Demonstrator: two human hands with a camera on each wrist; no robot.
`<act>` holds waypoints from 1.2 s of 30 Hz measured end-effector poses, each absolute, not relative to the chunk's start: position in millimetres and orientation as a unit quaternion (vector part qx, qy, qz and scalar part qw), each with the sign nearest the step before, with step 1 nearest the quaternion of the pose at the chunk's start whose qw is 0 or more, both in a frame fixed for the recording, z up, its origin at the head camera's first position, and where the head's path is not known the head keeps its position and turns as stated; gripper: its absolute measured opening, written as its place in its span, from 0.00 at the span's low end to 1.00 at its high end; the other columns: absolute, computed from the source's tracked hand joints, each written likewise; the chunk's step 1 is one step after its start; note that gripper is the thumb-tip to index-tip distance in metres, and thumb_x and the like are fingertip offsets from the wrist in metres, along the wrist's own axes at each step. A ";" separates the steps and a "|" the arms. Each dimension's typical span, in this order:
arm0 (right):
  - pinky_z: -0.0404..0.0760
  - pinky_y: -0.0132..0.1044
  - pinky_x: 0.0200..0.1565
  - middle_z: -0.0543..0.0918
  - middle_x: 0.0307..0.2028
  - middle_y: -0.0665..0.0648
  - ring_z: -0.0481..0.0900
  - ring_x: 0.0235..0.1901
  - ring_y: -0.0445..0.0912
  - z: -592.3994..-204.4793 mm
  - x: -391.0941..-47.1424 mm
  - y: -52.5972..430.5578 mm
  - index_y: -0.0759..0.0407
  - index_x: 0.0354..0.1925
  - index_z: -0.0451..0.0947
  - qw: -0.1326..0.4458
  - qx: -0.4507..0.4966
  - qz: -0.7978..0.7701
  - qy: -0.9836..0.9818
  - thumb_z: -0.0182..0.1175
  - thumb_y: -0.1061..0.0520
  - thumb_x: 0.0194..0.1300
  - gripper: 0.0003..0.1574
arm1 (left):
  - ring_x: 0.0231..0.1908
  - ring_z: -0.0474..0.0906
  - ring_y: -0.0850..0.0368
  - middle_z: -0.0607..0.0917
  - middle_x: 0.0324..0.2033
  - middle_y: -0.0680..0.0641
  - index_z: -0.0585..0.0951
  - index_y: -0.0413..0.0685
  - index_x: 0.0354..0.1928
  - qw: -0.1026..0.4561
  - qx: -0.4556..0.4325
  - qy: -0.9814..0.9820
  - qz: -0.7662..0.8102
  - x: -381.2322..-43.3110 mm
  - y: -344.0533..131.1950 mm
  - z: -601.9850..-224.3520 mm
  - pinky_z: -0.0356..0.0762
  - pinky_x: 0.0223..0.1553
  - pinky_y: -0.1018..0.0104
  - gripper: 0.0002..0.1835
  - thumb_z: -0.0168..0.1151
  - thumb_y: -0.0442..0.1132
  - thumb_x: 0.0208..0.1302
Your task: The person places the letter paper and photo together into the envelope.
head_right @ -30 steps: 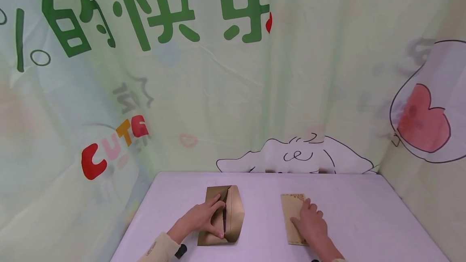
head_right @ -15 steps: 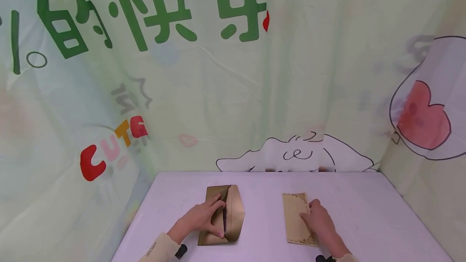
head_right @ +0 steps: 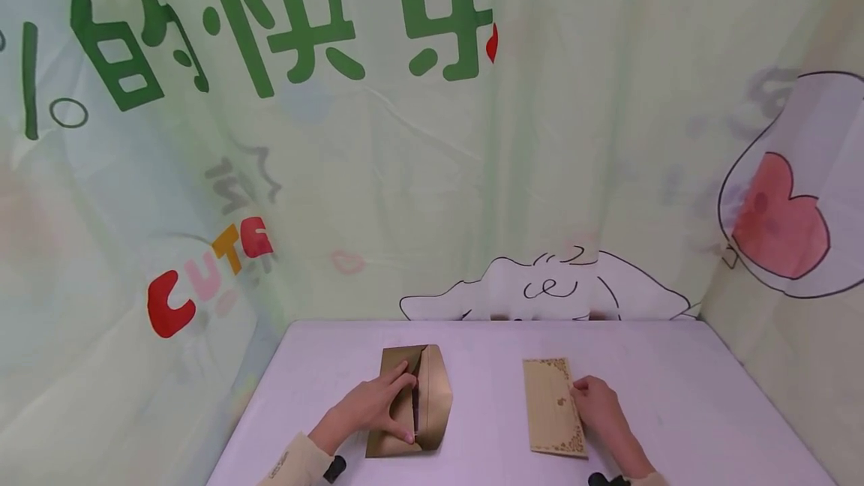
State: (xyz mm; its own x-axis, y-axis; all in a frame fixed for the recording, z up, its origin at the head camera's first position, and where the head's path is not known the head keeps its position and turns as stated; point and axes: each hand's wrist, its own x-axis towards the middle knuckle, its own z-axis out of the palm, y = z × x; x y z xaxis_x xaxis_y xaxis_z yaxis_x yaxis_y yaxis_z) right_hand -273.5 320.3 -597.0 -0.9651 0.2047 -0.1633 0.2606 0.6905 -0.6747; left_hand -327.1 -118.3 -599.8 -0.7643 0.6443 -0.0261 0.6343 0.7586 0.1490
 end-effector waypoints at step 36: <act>0.77 0.37 0.33 0.83 0.34 0.61 0.78 0.32 0.46 -590.4 -279.8 282.8 0.78 0.51 0.75 0.028 0.125 -0.432 0.893 0.54 0.63 0.70 0.18 | 0.57 0.81 0.42 0.62 0.76 0.40 0.64 0.71 0.68 0.052 0.341 0.935 0.086 -330.5 -119.8 -601.7 0.82 0.44 0.53 0.54 0.67 0.81 0.37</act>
